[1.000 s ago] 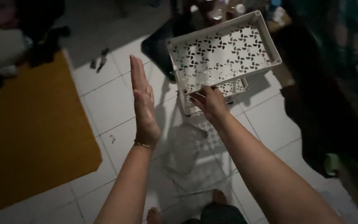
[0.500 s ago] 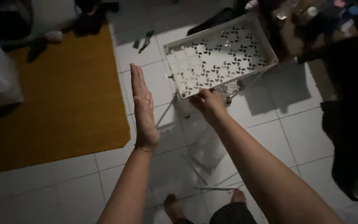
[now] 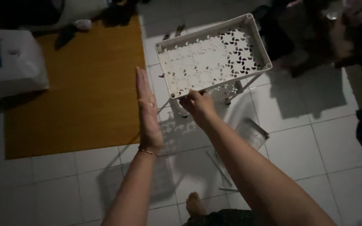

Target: The person assembles a white plastic shoe rack by inserting white support rods into the corners of perforated trays. They stack the trays vertically and secure them with the rods, working on a tiled floor.

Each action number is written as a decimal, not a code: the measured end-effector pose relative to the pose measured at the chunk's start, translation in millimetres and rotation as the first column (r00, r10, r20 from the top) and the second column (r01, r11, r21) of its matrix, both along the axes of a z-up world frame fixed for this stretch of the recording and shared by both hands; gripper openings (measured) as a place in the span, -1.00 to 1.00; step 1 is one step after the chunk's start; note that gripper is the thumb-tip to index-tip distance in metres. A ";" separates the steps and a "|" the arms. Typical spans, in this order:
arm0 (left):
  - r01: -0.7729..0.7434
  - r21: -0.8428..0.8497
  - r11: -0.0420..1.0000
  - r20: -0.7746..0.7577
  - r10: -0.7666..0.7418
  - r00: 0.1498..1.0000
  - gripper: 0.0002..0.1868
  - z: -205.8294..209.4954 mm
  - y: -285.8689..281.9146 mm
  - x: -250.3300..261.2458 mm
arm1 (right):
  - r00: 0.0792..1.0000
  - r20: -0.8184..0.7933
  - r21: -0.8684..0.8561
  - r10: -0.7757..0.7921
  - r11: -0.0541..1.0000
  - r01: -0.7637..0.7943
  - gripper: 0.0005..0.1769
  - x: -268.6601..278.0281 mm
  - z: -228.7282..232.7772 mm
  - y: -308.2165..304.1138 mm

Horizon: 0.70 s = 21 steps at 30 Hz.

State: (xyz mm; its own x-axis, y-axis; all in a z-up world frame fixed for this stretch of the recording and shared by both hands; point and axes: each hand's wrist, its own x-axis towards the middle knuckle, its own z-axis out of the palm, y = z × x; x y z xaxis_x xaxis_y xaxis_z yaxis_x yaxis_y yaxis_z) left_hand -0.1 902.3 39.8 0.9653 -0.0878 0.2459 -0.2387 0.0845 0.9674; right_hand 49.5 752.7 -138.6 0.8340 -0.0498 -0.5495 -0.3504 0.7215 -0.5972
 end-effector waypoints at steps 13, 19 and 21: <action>0.090 -0.028 0.996 0.010 -0.090 0.996 -0.02 7.6 46.5 24.1 | 0.999 0.004 0.097 0.037 0.995 -0.037 -0.69 30.1 25.0 81.3; 0.106 -0.004 0.994 0.046 -0.105 0.993 -0.01 8.7 33.7 37.9 | 0.970 -0.067 -0.078 0.233 0.968 -0.238 -0.58 38.2 45.4 84.0; 0.108 0.002 0.994 0.059 -0.108 0.992 0.00 9.9 23.6 41.7 | 0.944 -0.103 -0.143 0.315 0.934 -0.327 -0.56 46.0 47.7 78.9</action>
State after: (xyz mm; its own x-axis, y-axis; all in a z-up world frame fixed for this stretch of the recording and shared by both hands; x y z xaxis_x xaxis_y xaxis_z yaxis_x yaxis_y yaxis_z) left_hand 41.6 926.0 49.6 0.9340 -0.1902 0.3025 -0.2851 0.1135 0.9517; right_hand 95.5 831.6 -90.9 0.7750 0.1231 -0.6199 -0.5974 0.4629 -0.6549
